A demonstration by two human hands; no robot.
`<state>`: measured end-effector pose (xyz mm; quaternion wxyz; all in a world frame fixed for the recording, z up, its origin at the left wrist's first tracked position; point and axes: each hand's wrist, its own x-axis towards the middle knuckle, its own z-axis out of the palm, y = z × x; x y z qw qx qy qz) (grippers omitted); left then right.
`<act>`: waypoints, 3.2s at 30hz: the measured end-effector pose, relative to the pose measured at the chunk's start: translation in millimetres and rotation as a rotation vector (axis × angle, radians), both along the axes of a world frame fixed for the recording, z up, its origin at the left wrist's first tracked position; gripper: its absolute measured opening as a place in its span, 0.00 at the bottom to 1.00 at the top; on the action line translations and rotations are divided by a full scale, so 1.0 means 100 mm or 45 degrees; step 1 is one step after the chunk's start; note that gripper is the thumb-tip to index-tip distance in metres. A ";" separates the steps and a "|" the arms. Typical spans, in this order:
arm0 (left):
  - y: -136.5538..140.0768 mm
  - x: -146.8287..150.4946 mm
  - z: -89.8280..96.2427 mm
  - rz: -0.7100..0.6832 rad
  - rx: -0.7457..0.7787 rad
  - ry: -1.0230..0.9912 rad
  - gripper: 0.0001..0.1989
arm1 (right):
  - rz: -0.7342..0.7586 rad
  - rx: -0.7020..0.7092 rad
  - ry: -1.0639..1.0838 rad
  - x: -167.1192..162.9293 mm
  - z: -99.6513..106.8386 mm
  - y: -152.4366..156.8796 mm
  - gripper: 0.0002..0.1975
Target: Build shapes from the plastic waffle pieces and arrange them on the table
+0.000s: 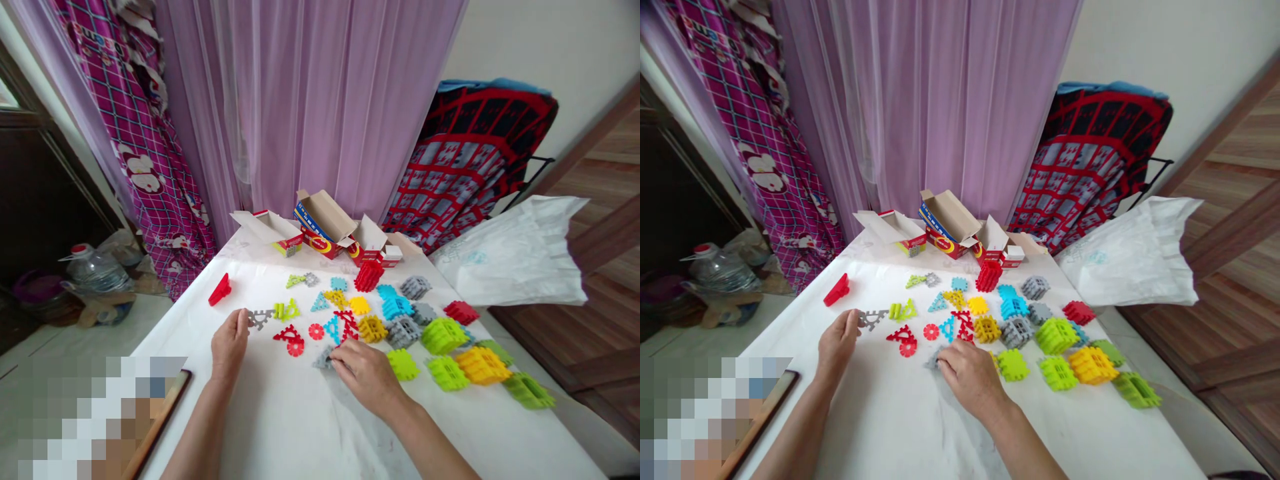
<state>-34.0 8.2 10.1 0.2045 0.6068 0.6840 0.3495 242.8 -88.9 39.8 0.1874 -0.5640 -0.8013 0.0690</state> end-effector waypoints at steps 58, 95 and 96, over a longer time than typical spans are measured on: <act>-0.22 0.44 0.10 -0.178 -0.402 -1.081 0.32 | -0.184 -0.198 -0.206 0.16 0.29 -0.02 0.07; -0.23 0.45 0.04 -0.229 -0.379 -0.933 0.28 | -0.120 -0.271 -0.445 -0.10 0.11 0.07 0.06; -0.23 0.45 0.03 -0.229 -0.368 -0.922 0.29 | -0.128 -0.264 -0.427 -0.09 0.12 0.07 0.06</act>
